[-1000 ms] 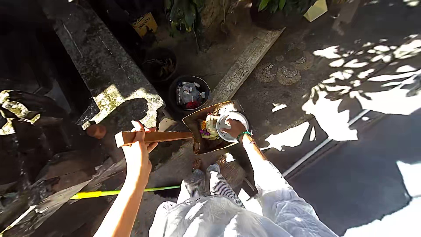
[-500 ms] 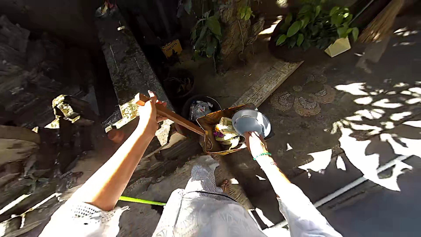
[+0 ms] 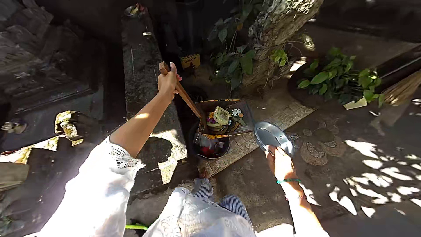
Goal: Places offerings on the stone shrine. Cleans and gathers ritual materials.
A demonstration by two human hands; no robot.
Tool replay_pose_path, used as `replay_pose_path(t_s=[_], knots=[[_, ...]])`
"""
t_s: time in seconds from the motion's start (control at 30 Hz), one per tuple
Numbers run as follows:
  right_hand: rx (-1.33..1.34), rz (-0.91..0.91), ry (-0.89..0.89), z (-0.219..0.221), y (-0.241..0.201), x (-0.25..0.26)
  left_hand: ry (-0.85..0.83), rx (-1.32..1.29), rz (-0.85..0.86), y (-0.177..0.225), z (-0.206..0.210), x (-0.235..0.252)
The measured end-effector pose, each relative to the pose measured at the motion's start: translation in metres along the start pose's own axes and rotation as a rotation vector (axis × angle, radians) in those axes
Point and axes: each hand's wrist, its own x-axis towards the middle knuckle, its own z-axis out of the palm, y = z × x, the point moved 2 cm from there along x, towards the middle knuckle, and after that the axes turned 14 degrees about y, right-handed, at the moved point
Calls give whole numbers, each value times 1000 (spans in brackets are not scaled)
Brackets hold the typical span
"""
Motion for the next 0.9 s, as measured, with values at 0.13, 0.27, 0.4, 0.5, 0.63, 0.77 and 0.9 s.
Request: replay_pose_path(t_s=[0.13, 0.27, 0.4, 0.5, 0.63, 0.77, 0.9], knots=[[26, -2, -74, 12, -22, 47, 2, 74, 115, 34, 42, 73], [107, -116, -96, 27, -24, 103, -9, 193, 280, 60, 92, 135], [136, -172, -200, 35, -13, 165, -59, 329, 401, 76, 139, 190], [163, -219, -269, 40, -4, 217, -91, 416, 464, 83, 166, 235], [192, -290, -312, 40, 11, 279, -195, 517, 606, 93, 204, 273], [177, -317, -350, 38, 26, 319, -318, 622, 852, 96, 235, 263], [152, -288, -423, 42, 34, 341, -346, 835, 926, -6, 279, 190]])
